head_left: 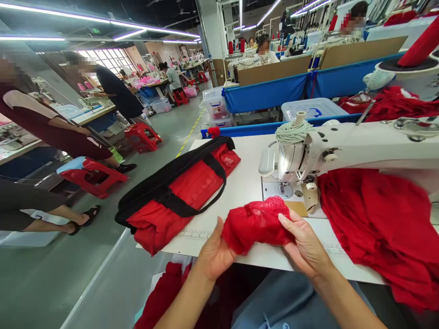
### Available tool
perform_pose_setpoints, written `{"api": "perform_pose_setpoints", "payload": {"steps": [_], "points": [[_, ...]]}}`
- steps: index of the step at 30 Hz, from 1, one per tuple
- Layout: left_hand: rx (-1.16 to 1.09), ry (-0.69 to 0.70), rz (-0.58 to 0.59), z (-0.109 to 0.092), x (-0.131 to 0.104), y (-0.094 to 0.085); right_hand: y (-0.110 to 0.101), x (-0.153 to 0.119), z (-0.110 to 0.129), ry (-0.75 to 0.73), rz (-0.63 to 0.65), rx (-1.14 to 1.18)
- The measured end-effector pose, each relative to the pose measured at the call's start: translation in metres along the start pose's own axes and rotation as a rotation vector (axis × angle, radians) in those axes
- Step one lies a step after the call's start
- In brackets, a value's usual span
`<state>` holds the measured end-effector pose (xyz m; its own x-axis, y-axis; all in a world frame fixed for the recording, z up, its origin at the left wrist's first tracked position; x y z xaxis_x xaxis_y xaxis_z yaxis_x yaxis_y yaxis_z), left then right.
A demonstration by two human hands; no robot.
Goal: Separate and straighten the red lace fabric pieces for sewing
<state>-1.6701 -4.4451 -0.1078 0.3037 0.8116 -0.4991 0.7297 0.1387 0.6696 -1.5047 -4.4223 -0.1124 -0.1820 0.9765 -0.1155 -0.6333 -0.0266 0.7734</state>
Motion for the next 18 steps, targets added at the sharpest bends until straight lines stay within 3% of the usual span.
{"api": "perform_pose_setpoints", "payload": {"steps": [3, 5, 9, 11, 14, 18], "points": [[-0.244, -0.121, -0.006, 0.017, 0.0, 0.01, 0.005, -0.006, -0.003, -0.033, 0.071, -0.125], [-0.358, -0.136, -0.086, 0.015, 0.0, 0.015, -0.002, -0.009, 0.003, -0.122, 0.107, -0.392], [-0.441, 0.015, -0.279, -0.008, -0.001, 0.013, -0.028, -0.014, 0.035, -0.579, 0.041, -1.395], [-0.428, 0.04, -0.319, -0.013, 0.001, 0.011, -0.036, -0.015, 0.04, -0.725, 0.07, -1.778], [-0.338, 0.081, -0.316, -0.013, 0.007, 0.014, -0.043, -0.013, 0.038, -0.798, 0.135, -1.971], [-0.293, 0.034, -0.305, -0.002, 0.015, 0.026, -0.044, -0.015, 0.048, -0.852, -0.084, -2.066]]}}
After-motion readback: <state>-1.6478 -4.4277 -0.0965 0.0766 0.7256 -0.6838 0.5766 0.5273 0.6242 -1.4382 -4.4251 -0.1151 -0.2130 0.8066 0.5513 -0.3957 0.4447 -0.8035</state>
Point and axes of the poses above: each hand's wrist, its own x-axis towards the middle knuckle, its own y-axis out of the palm, z = x × y, the point moved 5 cm from there along x, towards the middle knuckle, and after that the axes turned 10 degrees about -y, right-handed, at the moved point
